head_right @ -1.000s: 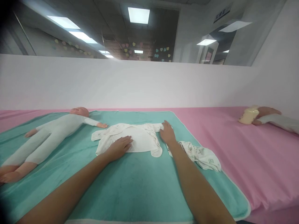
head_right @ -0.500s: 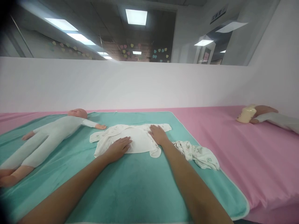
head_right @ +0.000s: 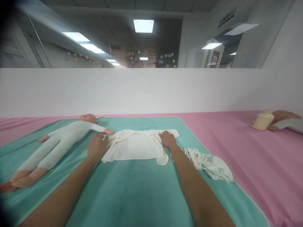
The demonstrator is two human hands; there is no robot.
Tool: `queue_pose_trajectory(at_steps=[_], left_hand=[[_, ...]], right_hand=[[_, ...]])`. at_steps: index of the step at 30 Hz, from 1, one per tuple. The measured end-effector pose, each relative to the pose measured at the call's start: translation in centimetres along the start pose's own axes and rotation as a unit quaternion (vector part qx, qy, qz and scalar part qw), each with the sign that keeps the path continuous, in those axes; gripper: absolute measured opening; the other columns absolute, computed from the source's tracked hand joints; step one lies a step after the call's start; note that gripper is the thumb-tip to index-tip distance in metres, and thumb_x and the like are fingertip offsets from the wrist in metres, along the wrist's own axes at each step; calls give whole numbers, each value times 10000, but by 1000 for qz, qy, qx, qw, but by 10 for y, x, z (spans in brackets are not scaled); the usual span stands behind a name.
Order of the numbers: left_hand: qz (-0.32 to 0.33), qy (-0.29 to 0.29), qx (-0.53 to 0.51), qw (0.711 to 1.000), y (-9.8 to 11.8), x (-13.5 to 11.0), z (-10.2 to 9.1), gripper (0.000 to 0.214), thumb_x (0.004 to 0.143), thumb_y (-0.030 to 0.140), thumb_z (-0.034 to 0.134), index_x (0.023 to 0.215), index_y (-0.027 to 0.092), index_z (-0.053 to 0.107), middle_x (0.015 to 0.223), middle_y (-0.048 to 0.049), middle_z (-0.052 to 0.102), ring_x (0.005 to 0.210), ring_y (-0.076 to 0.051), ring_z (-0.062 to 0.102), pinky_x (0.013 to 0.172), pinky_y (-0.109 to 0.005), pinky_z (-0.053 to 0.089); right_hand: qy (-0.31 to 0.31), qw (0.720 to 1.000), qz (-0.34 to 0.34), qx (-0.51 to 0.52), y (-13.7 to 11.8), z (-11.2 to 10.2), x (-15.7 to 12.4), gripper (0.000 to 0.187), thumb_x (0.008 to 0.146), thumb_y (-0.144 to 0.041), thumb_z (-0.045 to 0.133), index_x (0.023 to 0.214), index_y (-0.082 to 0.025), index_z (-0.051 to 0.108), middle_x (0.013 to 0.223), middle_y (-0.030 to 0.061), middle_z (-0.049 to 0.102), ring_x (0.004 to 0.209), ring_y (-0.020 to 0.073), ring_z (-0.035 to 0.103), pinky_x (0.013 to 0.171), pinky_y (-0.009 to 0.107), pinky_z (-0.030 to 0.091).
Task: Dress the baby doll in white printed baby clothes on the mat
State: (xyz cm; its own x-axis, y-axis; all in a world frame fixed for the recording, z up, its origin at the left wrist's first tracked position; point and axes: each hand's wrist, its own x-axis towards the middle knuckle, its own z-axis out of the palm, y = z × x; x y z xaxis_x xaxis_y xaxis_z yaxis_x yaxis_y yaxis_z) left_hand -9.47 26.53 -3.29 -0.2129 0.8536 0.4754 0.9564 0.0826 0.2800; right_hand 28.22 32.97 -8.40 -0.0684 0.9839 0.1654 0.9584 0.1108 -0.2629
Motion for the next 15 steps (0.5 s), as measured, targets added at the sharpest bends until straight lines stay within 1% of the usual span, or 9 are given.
queue_pose_trajectory(at_steps=[1,3,5,7,8,10,13,14,15], left_hand=[[-54,-32,-1,998,-13,5,-1,443,893,437,325,1190,174,522,1211,-153,559,1095,-325,533,859,-452,436],[-111,-82,-1,990,-31,11,0,554,857,545,345,1144,113,539,1113,-216,596,998,-384,574,769,-498,452],[-133,-120,-17,984,-39,14,5,593,815,593,390,1088,96,567,1042,-239,623,959,-416,583,745,-516,445],[-135,-136,-46,980,-40,15,11,526,799,549,447,1105,139,567,1058,-205,633,995,-396,577,779,-491,441],[-130,-135,-59,980,-38,16,14,484,801,506,464,1138,170,552,1089,-172,631,1021,-367,574,799,-461,444],[-112,-103,-90,984,-37,16,17,425,815,424,463,1171,205,536,1096,-113,633,1026,-302,581,820,-395,451],[-98,-29,-162,982,-40,18,20,381,849,368,406,1149,189,558,971,-80,652,919,-246,612,774,-338,473],[-99,-10,-182,978,-42,19,20,382,866,355,376,1158,187,554,956,-75,654,897,-235,617,756,-327,482],[-99,1,-197,975,-44,20,21,385,883,339,346,1180,192,541,986,-72,652,911,-224,616,756,-317,488]], right_hand=[[3,1000,-3,3,0,0,-1,523,951,-450,132,1216,-216,517,1412,66,384,1347,182,242,1073,410,180],[8,1000,-1,6,1,-1,-2,501,947,-447,157,1182,-230,542,1390,59,413,1330,182,274,1065,398,193],[18,1000,14,3,2,-1,-2,479,939,-438,189,1152,-229,564,1375,66,430,1310,199,305,1053,411,204],[30,999,39,-3,3,-1,-1,462,930,-415,215,1094,-208,594,1338,93,464,1273,228,351,1031,444,218],[36,998,52,-6,4,-1,-1,458,925,-401,222,1063,-194,606,1316,111,480,1253,242,371,1018,459,226],[45,997,70,-11,6,-1,-1,447,915,-387,238,1015,-173,618,1283,136,501,1223,259,395,997,474,239],[47,996,73,-12,8,-2,-1,425,902,-395,267,981,-174,621,1244,130,527,1210,261,405,987,470,250],[47,996,71,-12,8,-2,-1,419,898,-398,273,975,-177,621,1233,125,534,1207,260,408,985,468,252],[46,996,69,-12,8,-2,-1,414,896,-398,278,975,-179,621,1228,121,537,1205,260,410,983,466,255]])
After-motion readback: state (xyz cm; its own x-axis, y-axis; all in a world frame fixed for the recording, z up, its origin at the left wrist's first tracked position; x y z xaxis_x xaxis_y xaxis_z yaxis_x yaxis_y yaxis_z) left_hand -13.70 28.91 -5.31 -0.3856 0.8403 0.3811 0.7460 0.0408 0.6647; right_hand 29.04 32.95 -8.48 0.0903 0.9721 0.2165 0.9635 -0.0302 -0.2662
